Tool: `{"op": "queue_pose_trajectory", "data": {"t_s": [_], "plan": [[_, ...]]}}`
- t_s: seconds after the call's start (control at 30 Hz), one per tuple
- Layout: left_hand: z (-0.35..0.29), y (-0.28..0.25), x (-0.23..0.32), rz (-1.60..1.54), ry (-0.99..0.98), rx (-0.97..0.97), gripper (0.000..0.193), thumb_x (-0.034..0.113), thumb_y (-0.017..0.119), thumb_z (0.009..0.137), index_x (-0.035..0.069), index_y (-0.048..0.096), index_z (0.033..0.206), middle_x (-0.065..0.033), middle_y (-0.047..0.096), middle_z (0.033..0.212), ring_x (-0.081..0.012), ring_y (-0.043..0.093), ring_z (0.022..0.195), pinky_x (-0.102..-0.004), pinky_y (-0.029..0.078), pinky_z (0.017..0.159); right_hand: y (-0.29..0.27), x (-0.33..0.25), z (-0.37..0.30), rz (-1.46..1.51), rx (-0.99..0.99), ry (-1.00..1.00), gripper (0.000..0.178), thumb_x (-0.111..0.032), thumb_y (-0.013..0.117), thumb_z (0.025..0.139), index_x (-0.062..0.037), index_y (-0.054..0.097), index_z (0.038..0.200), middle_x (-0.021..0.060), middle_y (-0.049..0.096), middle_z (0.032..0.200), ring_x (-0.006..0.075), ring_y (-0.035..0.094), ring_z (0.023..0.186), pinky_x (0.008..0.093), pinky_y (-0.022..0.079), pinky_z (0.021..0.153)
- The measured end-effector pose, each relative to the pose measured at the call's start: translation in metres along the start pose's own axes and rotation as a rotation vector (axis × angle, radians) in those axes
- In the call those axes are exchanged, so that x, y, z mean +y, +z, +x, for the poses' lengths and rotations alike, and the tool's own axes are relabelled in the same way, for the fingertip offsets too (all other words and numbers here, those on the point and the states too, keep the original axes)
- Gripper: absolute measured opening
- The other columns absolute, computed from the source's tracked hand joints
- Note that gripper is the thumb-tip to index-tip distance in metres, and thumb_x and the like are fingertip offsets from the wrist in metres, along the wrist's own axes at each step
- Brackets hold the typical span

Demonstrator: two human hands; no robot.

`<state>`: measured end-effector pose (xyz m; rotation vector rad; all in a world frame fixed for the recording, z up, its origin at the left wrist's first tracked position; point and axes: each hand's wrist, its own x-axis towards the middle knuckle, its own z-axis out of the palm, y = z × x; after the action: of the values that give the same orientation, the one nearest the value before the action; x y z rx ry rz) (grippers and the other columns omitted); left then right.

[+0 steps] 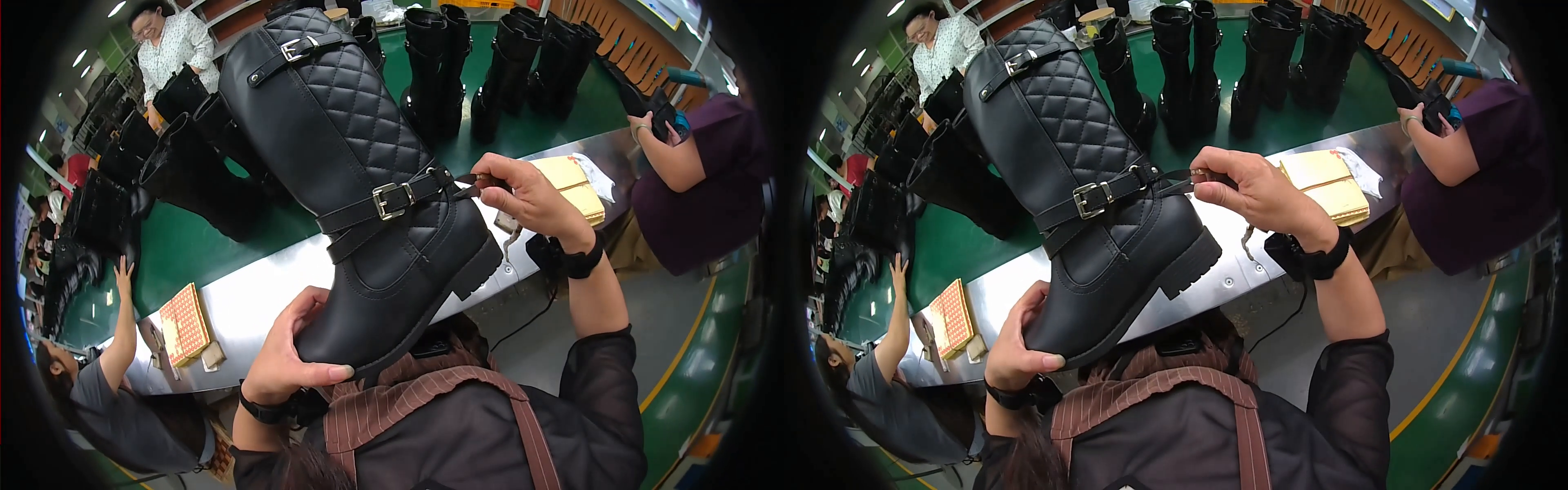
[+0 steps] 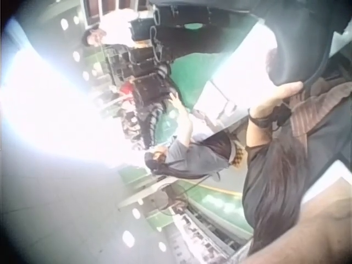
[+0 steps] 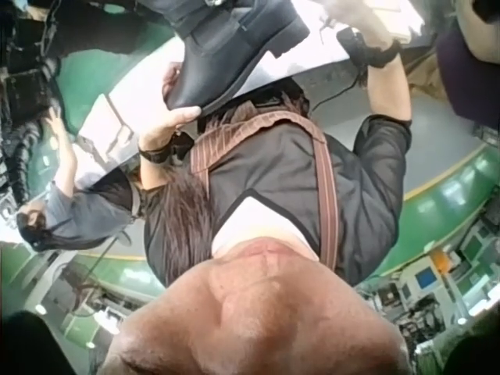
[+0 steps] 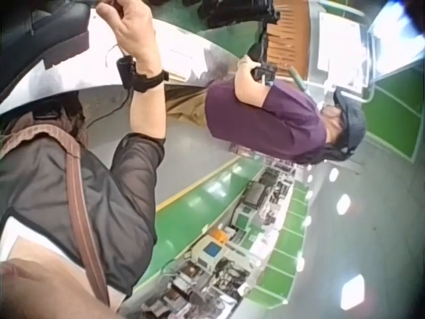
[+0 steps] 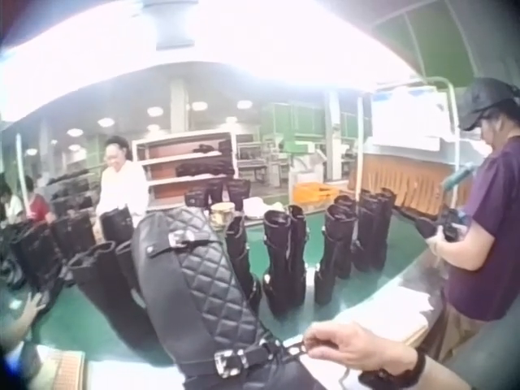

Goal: Inspecting and preparing black leather boots on a factory conveyor belt.

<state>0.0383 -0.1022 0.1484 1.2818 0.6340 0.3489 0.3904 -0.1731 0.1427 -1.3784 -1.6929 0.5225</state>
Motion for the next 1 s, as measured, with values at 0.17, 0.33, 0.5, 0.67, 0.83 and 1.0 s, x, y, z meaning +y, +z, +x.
{"op": "queue_pose_trajectory", "data": {"t_s": [0.17,0.33,0.5,0.67,0.83,1.0], "plan": [[0.0,-0.001,0.0,0.016,0.003,-0.009,0.076,0.02,0.086,0.053,0.0,0.05,0.117,-0.0088,0.058,0.108,-0.0159,0.055,0.102,-0.0282,0.041,0.094,-0.002,-0.002,0.004,0.016,-0.059,0.03,0.028,-0.03,0.063,0.094,-0.0031,0.054,0.096,0.0003,0.051,0.076,0.0094,0.047,0.07,0.0248,0.042,0.064],[0.0,-0.001,0.0,0.04,0.006,-0.031,0.076,0.022,0.086,0.052,0.0,0.05,0.116,-0.0087,0.058,0.106,-0.0158,0.055,0.101,-0.028,0.041,0.093,-0.006,0.004,0.002,0.007,-0.099,-0.016,0.029,-0.031,0.058,0.097,-0.0025,0.055,0.097,-0.0007,0.049,0.077,0.0093,0.044,0.069,0.0238,0.039,0.062],[-0.002,-0.001,0.001,0.042,0.007,-0.024,0.076,0.022,0.086,0.052,0.0,0.051,0.115,-0.0081,0.057,0.106,-0.016,0.055,0.1,-0.0278,0.041,0.092,-0.007,0.007,-0.006,0.277,0.02,0.0,0.04,-0.044,0.055,0.097,-0.0034,0.055,0.095,-0.0011,0.046,0.084,0.0085,0.042,0.076,0.0227,0.036,0.069],[-0.001,-0.001,0.001,0.043,0.008,-0.018,0.076,0.022,0.086,0.052,0.001,0.051,0.115,-0.0078,0.057,0.105,-0.0159,0.055,0.099,-0.0277,0.041,0.092,-0.004,0.004,-0.009,0.102,-0.037,0.033,0.044,-0.046,0.055,0.095,-0.0027,0.056,0.097,0.0007,0.047,0.086,0.0107,0.044,0.08,0.0242,0.038,0.074],[-0.002,-0.001,0.001,0.052,-0.002,-0.018,0.075,0.023,0.086,0.052,0.0,0.051,0.115,-0.0078,0.057,0.104,-0.0157,0.055,0.099,-0.0278,0.041,0.092,0.003,0.003,0.0,0.049,-0.04,-0.051,0.027,-0.028,0.06,0.096,-0.0008,0.055,0.097,-0.0002,0.052,0.083,0.0074,0.046,0.075,0.0214,0.04,0.067],[-0.005,-0.001,0.001,0.079,0.029,0.029,0.073,0.021,0.086,0.054,0.0,0.051,0.115,-0.0082,0.058,0.104,-0.0151,0.055,0.099,-0.0273,0.042,0.091,0.002,0.016,-0.001,0.205,0.372,0.105,0.037,-0.038,0.05,0.1,-0.0044,0.055,0.086,-0.0049,0.048,0.074,0.0059,0.038,0.062,0.0203,0.031,0.058]]}}
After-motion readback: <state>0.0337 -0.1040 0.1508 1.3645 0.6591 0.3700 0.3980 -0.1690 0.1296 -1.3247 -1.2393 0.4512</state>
